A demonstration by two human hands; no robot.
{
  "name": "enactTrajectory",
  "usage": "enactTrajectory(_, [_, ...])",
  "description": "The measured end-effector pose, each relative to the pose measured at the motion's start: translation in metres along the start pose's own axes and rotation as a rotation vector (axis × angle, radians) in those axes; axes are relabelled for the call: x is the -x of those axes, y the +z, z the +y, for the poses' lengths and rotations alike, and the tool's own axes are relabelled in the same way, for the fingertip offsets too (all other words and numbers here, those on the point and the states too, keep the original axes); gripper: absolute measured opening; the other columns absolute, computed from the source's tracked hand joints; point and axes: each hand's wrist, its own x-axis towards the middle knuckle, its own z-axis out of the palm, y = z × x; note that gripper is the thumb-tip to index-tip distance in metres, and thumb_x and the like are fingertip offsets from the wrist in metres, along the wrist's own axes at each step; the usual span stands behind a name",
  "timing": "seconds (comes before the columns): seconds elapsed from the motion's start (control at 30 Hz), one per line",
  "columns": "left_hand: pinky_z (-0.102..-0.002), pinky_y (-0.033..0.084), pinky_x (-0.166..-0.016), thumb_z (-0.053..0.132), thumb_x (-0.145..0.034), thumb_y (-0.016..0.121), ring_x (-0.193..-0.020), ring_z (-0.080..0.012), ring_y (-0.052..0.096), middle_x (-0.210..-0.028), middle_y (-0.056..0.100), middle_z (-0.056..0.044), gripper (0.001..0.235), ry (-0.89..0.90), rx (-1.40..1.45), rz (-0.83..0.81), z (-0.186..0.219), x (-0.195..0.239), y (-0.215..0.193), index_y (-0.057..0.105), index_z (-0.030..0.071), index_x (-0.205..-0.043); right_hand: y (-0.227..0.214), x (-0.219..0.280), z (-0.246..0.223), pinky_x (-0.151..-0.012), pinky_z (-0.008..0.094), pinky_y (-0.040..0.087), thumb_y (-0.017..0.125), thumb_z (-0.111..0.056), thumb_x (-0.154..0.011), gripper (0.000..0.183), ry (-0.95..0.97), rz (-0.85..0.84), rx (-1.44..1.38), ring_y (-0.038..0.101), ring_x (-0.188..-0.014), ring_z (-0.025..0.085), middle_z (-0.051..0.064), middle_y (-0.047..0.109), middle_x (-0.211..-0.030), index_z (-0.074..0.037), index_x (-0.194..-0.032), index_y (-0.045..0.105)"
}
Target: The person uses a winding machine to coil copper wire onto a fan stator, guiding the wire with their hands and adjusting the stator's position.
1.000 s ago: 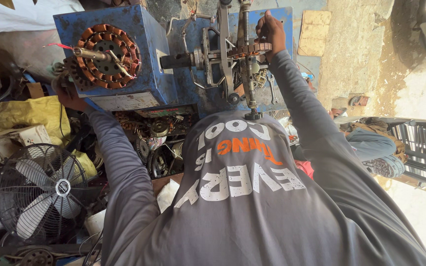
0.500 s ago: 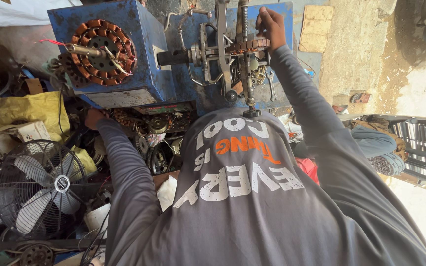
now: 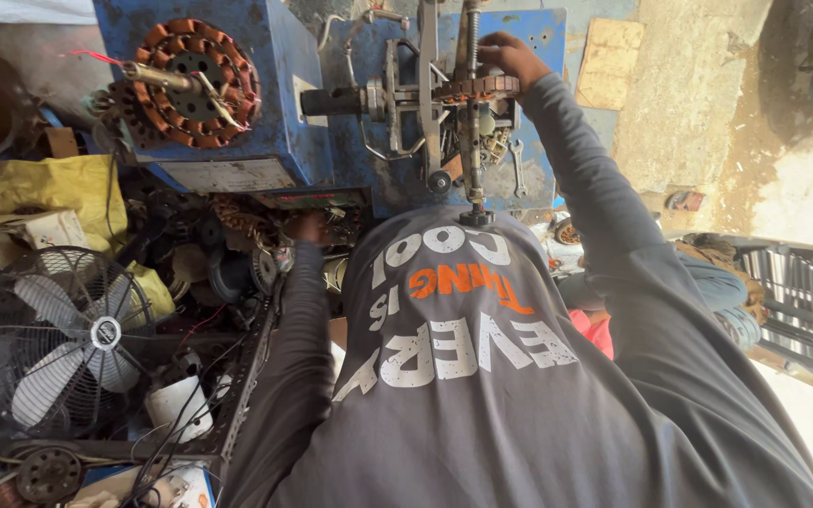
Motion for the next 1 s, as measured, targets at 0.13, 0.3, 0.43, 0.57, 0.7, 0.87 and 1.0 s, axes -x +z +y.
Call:
enactTrajectory(0.13, [-0.039,0.051,-0.051,0.020,-0.096,0.059,-0.060,-0.0265,0.063,-0.075,0.070,-0.016,0.029,-0.152,-0.090,-0.118,-0.062,0.010,0.030,0.071,-0.003,-0.085,0.006,0.006,-0.017,-0.094,0.048,0.058,0.065,-0.028,-0.100,0.042,0.259,0.166,0.000,0.065,-0.112,0.031,0.018,0.057,-0.133,-0.012,-0.139,0.061])
enactTrajectory(0.3, [-0.039,0.055,-0.056,0.026,-0.097,0.058,-0.064,-0.0273,0.066,-0.078,0.072,-0.016,0.034,-0.154,-0.065,-0.087,-0.072,0.010,0.036,0.072,-0.003,-0.087,0.016,0.020,-0.050,-0.086,0.051,0.059,0.060,-0.043,-0.099,0.043,0.343,0.101,-0.042,0.065,-0.114,0.033,0.017,0.058,-0.133,-0.017,-0.133,0.065])
enactTrajectory(0.43, [-0.039,0.058,-0.059,0.031,-0.098,0.058,-0.068,-0.0280,0.069,-0.080,0.073,-0.016,0.038,-0.132,-0.077,-0.072,-0.067,0.005,0.046,0.073,-0.003,-0.089,0.014,0.020,-0.051,-0.086,0.057,0.061,0.059,-0.047,-0.094,0.047,0.210,0.049,0.020,0.056,-0.124,0.031,0.009,0.050,-0.140,-0.014,-0.126,0.065])
enactTrajectory(0.57, [-0.039,0.061,-0.062,0.036,-0.099,0.057,-0.071,-0.0287,0.071,-0.082,0.074,-0.016,0.042,-0.111,-0.068,-0.016,-0.065,0.005,0.045,0.074,-0.002,-0.091,0.013,0.016,-0.049,-0.091,0.059,0.058,0.054,-0.060,-0.099,0.055,0.279,0.093,-0.073,0.054,-0.129,0.033,0.013,0.055,-0.152,-0.014,-0.127,0.066])
enactTrajectory(0.7, [-0.040,0.064,-0.066,0.040,-0.100,0.057,-0.075,-0.0293,0.074,-0.085,0.075,-0.016,0.047,-0.027,-0.058,0.160,-0.059,0.014,0.034,0.075,-0.002,-0.093,0.003,0.027,-0.063,-0.095,0.061,0.054,0.054,-0.065,-0.095,0.065,0.412,0.039,-0.342,0.058,-0.125,0.047,0.028,0.048,-0.143,-0.018,-0.140,0.054])
enactTrajectory(0.87, [-0.038,0.060,-0.063,0.044,-0.103,0.052,-0.074,-0.0259,0.070,-0.091,0.078,-0.016,0.054,0.414,0.124,0.523,0.007,0.022,-0.010,0.078,-0.003,-0.097,0.012,0.032,-0.086,-0.086,0.058,0.055,0.073,-0.053,-0.087,0.074,0.388,-0.032,-0.132,0.064,-0.114,0.044,0.023,0.063,-0.125,-0.023,-0.146,0.039])
enactTrajectory(1.0, [-0.053,0.034,-0.112,0.066,-0.094,0.044,-0.136,-0.0318,0.050,-0.151,0.051,-0.020,0.083,0.693,0.369,0.335,0.097,0.020,-0.075,0.050,0.003,-0.148,0.017,0.033,-0.088,-0.070,0.059,0.046,0.084,-0.039,-0.086,0.078,0.368,-0.005,-0.168,0.071,-0.092,0.032,0.011,0.073,-0.109,-0.022,-0.148,0.039])
